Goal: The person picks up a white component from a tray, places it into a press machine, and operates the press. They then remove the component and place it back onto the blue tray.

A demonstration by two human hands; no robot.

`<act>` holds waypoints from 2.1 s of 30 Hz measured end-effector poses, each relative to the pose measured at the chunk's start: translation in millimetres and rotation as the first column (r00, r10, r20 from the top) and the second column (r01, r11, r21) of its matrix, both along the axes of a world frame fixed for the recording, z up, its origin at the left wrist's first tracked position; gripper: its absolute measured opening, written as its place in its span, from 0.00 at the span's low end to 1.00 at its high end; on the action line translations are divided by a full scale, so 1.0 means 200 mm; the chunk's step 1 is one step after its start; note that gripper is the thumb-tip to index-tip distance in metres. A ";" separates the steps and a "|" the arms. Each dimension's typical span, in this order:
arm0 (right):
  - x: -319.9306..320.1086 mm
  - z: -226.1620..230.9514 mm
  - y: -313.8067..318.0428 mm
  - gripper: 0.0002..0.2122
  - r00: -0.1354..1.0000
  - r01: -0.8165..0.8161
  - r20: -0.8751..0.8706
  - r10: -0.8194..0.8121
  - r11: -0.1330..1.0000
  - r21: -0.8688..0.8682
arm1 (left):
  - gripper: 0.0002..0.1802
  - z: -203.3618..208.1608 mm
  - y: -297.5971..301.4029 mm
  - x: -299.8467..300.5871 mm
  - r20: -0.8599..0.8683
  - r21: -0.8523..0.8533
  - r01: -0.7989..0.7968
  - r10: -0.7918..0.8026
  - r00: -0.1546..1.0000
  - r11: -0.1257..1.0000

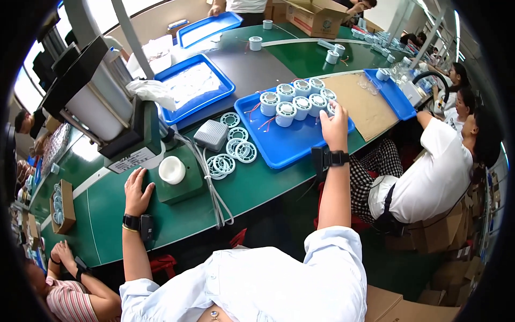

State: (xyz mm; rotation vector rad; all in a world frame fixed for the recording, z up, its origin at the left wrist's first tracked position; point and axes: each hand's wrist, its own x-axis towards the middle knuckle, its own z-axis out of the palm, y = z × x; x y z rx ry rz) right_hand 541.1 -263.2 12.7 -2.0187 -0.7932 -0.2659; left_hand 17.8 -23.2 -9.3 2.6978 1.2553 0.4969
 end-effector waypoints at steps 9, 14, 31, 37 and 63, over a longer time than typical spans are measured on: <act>-0.92 0.15 0.39 0.06 0.636 -0.717 -0.315 0.704 0.691 0.094 | 0.30 0.00 0.01 0.05 0.057 -0.044 0.059 -0.056 0.997 0.997; -0.89 -0.03 0.49 0.05 0.678 -0.716 -0.145 0.721 0.692 0.091 | 0.29 -0.01 -0.01 0.03 0.067 -0.018 0.035 -0.034 0.997 0.999; -0.66 -0.10 0.39 0.06 0.665 -0.614 -0.288 0.689 0.724 0.315 | 0.32 0.20 0.15 -0.83 0.145 -0.055 -0.285 0.290 0.946 0.957; -0.63 -0.12 0.37 0.06 0.651 -0.630 -0.290 0.702 0.712 0.309 | 0.40 0.25 -0.06 -0.61 0.329 -0.482 -0.051 0.234 0.915 0.875; -0.72 -0.03 0.40 0.06 0.669 -0.655 -0.386 0.635 0.749 0.098 | 0.31 0.33 -0.22 0.41 0.336 -0.243 0.113 -0.026 0.941 0.963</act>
